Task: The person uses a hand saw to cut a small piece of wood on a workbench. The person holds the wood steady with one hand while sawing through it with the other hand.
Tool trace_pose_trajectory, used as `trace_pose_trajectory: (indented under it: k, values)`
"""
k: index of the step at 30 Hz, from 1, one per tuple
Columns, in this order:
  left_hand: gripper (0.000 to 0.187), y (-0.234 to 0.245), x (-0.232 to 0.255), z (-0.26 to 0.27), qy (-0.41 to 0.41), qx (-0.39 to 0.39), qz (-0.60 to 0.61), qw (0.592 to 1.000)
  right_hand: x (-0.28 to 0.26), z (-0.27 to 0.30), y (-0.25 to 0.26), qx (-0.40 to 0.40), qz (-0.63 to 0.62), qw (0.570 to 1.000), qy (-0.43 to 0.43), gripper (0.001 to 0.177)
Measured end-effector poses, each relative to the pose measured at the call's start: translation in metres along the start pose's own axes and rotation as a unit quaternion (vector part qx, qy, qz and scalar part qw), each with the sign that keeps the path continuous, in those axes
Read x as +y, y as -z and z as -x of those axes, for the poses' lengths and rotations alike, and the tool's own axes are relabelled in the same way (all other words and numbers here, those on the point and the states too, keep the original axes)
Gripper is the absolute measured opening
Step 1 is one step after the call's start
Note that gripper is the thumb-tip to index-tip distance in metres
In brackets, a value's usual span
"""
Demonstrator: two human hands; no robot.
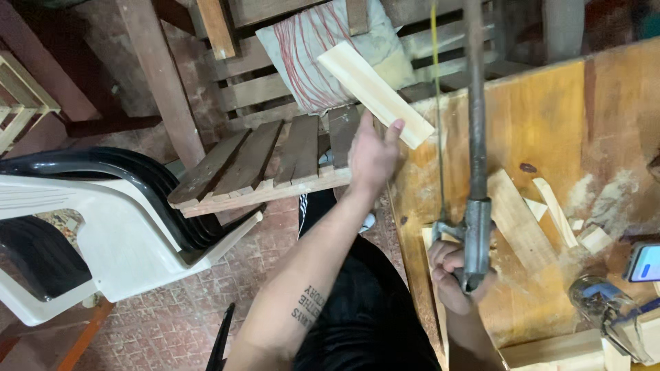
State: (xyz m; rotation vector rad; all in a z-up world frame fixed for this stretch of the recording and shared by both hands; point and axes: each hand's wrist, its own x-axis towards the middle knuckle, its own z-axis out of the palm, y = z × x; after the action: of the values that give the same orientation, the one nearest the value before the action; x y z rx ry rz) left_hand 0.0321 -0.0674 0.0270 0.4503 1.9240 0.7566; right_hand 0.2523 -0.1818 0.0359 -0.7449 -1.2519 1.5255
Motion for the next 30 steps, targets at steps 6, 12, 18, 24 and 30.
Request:
trace_pose_trajectory:
  k: [6,12,18,24,30]
  values:
    - [0.059,0.004,-0.002,-0.019,-0.006,-0.034,-0.115,0.993,0.022,0.004,0.038,-0.066,0.001,0.997,0.026,0.018]
    - [0.077,0.006,-0.013,-0.028,-0.012,-0.073,-0.173,0.982,0.048,0.000,0.033,-0.045,0.035,0.994,0.095,0.021]
    - [0.072,0.015,0.006,-0.012,-0.004,-0.092,-0.160,0.983,0.058,0.006,0.029,-0.033,0.021,0.993,0.109,0.022]
    - [0.065,0.010,0.007,-0.007,-0.006,-0.064,-0.131,0.989,0.055,0.012,0.019,-0.005,0.012,0.992,0.122,0.022]
    - [0.064,0.002,0.005,-0.009,0.016,-0.063,-0.131,0.989,0.053,0.013,0.015,-0.002,0.003,0.992,0.124,0.023]
